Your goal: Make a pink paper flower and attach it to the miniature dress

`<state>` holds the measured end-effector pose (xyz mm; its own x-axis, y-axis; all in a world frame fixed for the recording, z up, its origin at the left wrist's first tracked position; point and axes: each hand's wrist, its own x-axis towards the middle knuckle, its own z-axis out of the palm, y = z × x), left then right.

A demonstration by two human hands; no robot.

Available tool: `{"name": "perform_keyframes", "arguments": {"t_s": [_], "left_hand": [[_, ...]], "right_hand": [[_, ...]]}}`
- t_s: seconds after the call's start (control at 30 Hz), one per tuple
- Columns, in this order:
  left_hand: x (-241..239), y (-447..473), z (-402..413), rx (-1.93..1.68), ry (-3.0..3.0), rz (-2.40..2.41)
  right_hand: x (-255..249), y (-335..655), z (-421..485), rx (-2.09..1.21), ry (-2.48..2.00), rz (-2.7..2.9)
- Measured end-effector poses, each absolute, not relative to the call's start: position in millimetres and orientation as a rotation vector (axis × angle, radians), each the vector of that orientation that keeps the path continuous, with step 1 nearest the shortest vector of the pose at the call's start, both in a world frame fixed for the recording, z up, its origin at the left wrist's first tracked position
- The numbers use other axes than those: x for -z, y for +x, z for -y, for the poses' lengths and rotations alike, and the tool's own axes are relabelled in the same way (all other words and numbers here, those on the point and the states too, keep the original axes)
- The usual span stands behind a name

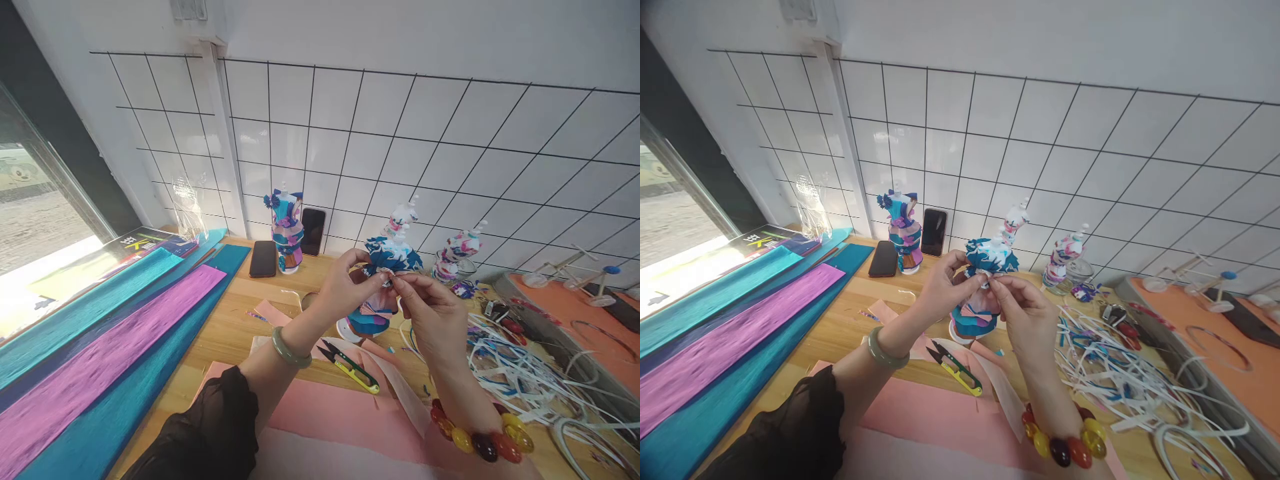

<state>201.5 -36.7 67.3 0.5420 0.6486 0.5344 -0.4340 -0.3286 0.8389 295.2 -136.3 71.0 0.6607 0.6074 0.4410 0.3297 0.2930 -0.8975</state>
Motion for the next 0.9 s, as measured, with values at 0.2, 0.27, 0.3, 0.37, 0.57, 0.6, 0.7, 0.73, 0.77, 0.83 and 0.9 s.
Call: {"name": "perform_keyframes", "arguments": {"t_s": [0.2, 0.27, 0.3, 0.37, 0.57, 0.6, 0.7, 0.73, 0.77, 0.83, 0.9], "left_hand": [[-67.1, 200.7, 36.8, -1.109, 1.574, -0.194], [-66.8, 200.8, 36.8, -1.114, 1.588, -0.2], [-66.6, 200.9, 36.8, -1.119, 1.593, -0.203], [-66.4, 201.1, 37.0, -1.124, 1.6, -0.21], [-67.0, 200.8, 37.9, -1.126, 1.596, -0.227], [-67.0, 200.7, 37.8, -1.13, 1.601, -0.23], [-66.6, 200.8, 37.4, -1.14, 1.609, -0.245], [-66.5, 200.9, 37.3, -1.138, 1.605, -0.242], [-66.4, 201.0, 37.2, -1.135, 1.601, -0.237], [-66.3, 201.1, 37.2, -1.129, 1.591, -0.225], [-66.2, 201.2, 37.3, -1.12, 1.592, -0.225]], "right_hand": [[-69.1, 298.2, 134.8, -0.333, -1.289, 0.83], [-68.3, 300.8, 133.8, -0.407, -1.253, 0.793], [-68.1, 302.0, 133.4, -0.434, -1.237, 0.775], [-67.9, 304.0, 132.5, -0.468, -1.216, 0.751], [-70.5, 302.1, 133.4, -0.507, -1.219, 0.768], [-71.3, 300.6, 134.4, -0.476, -1.24, 0.771], [-74.2, 294.6, 138.1, -0.316, -1.347, 0.792], [-75.3, 292.5, 139.3, -0.268, -1.383, 0.804], [-76.3, 290.4, 140.3, -0.231, -1.414, 0.815], [-78.2, 286.9, 141.3, -0.184, -1.439, 0.827], [-79.5, 284.4, 140.9, -0.175, -1.424, 0.835]]}}
